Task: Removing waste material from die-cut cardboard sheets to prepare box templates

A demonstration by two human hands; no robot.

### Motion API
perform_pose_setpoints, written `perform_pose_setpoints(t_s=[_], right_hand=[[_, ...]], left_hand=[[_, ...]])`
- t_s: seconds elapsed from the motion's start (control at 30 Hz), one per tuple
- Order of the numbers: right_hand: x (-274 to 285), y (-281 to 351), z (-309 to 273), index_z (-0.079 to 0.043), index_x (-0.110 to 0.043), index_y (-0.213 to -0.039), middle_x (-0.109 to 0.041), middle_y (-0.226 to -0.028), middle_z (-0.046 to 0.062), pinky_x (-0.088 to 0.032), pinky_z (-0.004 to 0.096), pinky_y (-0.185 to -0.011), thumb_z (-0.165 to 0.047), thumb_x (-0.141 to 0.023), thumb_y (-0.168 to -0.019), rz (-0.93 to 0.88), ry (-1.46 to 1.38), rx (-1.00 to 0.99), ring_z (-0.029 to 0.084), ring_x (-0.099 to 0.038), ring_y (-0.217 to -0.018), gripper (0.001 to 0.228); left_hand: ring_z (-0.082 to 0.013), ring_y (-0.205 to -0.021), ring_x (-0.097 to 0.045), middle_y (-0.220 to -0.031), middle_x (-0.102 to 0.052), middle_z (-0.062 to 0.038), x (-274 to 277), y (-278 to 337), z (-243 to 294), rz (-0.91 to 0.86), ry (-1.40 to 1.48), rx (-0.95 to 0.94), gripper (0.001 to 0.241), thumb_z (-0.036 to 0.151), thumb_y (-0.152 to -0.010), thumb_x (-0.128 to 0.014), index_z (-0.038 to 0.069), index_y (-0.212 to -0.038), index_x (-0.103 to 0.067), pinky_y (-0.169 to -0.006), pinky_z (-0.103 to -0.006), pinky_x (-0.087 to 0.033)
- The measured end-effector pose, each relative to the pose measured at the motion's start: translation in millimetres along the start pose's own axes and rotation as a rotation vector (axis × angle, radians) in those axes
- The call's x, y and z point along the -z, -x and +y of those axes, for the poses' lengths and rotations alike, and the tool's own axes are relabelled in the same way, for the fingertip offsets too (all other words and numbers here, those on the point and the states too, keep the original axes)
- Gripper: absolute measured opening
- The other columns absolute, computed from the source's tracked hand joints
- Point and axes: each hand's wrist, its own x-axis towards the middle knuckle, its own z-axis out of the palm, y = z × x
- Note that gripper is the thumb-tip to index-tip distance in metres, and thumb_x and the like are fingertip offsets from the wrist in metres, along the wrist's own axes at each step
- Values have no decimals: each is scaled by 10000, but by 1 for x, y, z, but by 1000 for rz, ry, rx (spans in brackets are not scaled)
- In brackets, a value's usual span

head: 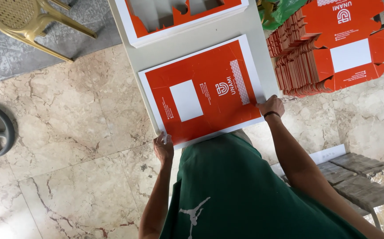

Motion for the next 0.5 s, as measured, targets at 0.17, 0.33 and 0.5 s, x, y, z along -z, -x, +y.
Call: perform_pose_setpoints(t_s=[0.17, 0.33, 0.5], right_hand=[[-1, -1, 1, 41, -700, -991, -709, -1099, 331, -532, 551, -967, -488, -878, -723, -31, -14, 26, 501, -656, -1127, 619], [-10, -14, 12, 9, -715, -996, -719, -1075, 320, -539, 560, -938, -491, -872, -720, -38, 1, 61, 500, -664, -1107, 592], [-16, -21, 21, -5, -754, -1002, -726, -1047, 325, -548, 569, -913, -464, -868, -745, -68, 26, 107, 516, -675, -1075, 538]], left_hand=[[-378, -1185, -657, -1259, -656, -105, -5, -1, -2, 22, 34, -25, 407, 278, -914, -753, 167, -1304, -720, -1001, -500, -547], [-324, -1144, -675, -1186, -671, -89, 7, 0, 12, 62, 38, -27, 416, 275, -919, -721, 138, -1311, -708, -981, -472, -547], [-305, -1027, -716, -1049, -700, -117, 24, 7, 47, 71, 19, -46, 505, 257, -907, -665, 79, -1379, -653, -904, -476, -568]])
